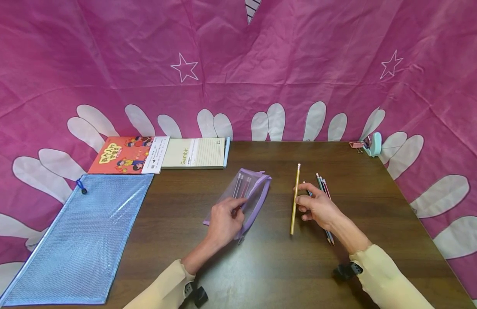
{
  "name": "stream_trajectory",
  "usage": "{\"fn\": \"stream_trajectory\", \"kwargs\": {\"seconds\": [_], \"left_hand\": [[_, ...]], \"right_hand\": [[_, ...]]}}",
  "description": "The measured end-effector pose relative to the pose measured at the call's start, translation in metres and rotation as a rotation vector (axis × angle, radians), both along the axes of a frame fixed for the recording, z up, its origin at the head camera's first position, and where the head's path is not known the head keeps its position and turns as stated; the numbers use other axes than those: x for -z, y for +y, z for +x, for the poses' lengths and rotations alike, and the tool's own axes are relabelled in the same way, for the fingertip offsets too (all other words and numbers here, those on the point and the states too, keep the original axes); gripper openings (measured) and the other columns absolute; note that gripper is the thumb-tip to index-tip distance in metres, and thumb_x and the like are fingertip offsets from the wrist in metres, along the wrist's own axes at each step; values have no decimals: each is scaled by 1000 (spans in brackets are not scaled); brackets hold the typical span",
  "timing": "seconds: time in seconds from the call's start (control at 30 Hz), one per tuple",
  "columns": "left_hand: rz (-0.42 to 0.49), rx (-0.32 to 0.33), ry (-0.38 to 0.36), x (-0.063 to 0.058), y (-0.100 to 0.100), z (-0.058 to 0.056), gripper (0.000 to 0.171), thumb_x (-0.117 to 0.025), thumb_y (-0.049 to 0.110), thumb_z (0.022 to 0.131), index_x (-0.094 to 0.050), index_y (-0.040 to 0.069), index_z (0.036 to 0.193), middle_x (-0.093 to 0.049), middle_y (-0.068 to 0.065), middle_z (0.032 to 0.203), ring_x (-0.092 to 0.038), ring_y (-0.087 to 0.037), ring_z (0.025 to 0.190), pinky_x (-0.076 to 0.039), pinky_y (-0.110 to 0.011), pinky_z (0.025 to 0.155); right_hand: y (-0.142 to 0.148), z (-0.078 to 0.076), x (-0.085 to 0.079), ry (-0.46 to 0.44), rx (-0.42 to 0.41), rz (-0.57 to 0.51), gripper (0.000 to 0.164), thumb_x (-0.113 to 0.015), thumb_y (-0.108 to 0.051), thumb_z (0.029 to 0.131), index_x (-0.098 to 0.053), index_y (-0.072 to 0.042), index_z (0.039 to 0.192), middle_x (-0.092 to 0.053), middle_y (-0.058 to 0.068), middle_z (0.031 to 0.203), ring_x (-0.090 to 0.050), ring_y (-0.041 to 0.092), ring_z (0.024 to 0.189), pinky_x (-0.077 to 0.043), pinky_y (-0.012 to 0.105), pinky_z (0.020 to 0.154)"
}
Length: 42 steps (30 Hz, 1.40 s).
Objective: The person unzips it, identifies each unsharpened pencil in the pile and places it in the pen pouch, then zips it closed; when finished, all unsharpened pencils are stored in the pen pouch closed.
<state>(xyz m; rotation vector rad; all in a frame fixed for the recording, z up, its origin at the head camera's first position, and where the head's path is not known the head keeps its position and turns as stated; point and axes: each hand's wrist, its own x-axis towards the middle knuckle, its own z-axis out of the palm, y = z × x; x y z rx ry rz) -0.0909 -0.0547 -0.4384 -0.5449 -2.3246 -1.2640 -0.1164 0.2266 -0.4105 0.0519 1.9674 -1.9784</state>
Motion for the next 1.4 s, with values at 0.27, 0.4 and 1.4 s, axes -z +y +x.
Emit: {"fn": "stream_trajectory", "kwargs": {"seconds": [0.27,0.4,1.4], "left_hand": [[-3,-8,-11,-1,1,1,35,-65,-13,71,-77,0,102,-71,-10,85,-60,-14,65,-49,-23,54],[-1,-8,-14,-2,1,1,36,-65,-13,71,-77,0,102,-71,-10,85,-59,-14,64,-49,-23,54],[-3,-14,-7,-1,3,1,35,-64,-12,72,-76,-1,103,-71,-10,88,-61,-14,66,-50,-22,56]], "right_hand": [[-20,0,8,-44,6,-19,40,-56,1,91,-37,3,126,-46,0,67,-42,12,60,-41,24,50],[-32,-1,11,-55,31,-48,36,-57,2,91,-40,1,123,-47,0,66,-42,11,59,-40,23,49],[-96,-2,25,-78,261,-67,25,-62,5,85,-48,-2,105,-50,3,69,-43,9,52,-35,20,43]]}}
